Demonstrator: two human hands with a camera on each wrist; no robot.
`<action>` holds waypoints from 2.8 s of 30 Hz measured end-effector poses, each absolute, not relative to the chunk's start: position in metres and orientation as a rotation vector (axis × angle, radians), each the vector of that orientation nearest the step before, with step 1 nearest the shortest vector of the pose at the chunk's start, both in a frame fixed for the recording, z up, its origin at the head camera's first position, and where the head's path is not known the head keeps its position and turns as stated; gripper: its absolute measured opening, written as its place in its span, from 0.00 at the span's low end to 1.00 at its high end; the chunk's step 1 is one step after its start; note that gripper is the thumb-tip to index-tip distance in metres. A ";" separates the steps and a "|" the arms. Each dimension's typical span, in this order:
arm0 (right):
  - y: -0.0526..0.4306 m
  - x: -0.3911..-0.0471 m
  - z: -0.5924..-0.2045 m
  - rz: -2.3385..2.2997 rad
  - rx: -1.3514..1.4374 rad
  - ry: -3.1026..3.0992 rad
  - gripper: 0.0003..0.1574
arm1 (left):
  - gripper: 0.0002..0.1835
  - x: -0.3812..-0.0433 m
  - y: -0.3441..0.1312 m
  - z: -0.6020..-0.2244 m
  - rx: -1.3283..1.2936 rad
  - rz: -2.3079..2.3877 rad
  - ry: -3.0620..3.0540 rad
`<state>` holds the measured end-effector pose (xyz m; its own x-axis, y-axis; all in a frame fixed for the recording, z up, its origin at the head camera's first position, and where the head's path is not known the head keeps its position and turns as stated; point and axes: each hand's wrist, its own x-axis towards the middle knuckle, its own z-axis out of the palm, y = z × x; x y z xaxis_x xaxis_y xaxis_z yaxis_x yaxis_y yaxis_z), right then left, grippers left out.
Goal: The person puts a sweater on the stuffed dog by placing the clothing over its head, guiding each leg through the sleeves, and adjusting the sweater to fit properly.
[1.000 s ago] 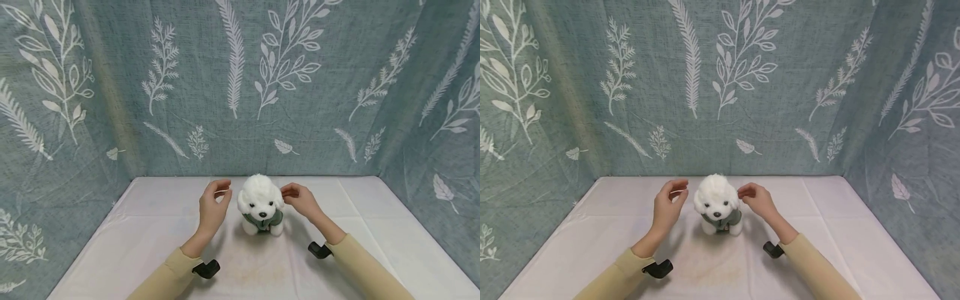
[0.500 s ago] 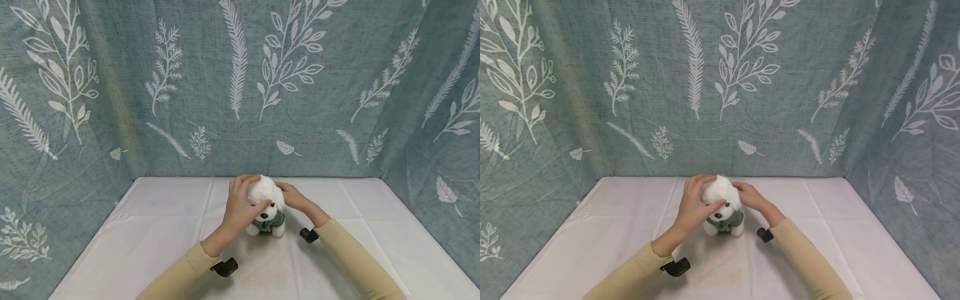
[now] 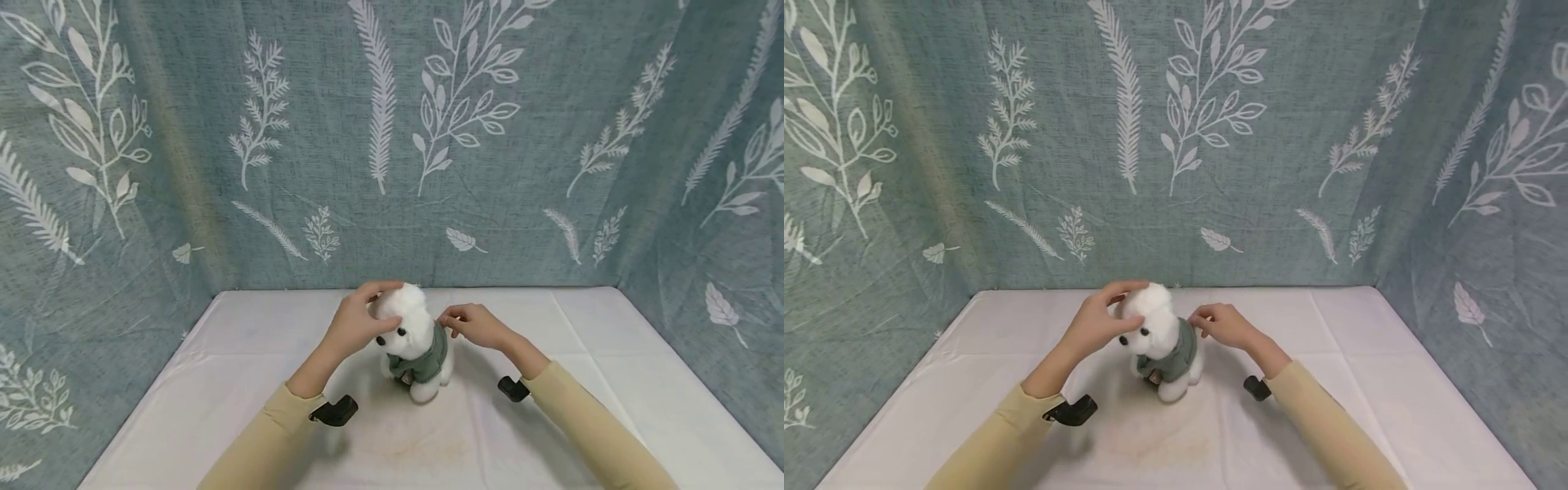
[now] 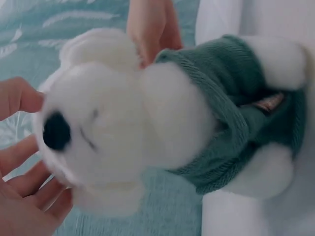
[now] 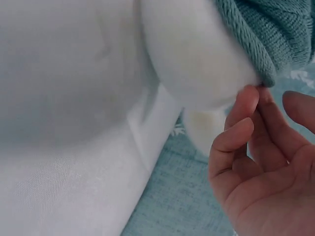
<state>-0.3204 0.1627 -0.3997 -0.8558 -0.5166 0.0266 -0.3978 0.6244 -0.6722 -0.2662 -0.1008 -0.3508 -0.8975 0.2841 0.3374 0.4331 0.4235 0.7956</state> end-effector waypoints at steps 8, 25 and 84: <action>0.157 -0.297 -0.402 -1.143 -0.718 2.628 0.15 | 0.23 -0.288 -0.120 -0.349 -0.625 -1.480 -2.529; 0.134 -0.286 -0.399 -1.405 -0.218 2.701 0.13 | 0.25 -0.285 -0.103 -0.328 -0.595 -1.237 -2.612; 0.131 -0.351 -0.397 -0.973 -0.490 2.568 0.14 | 0.28 -0.289 -0.117 -0.349 -0.631 -1.685 -2.597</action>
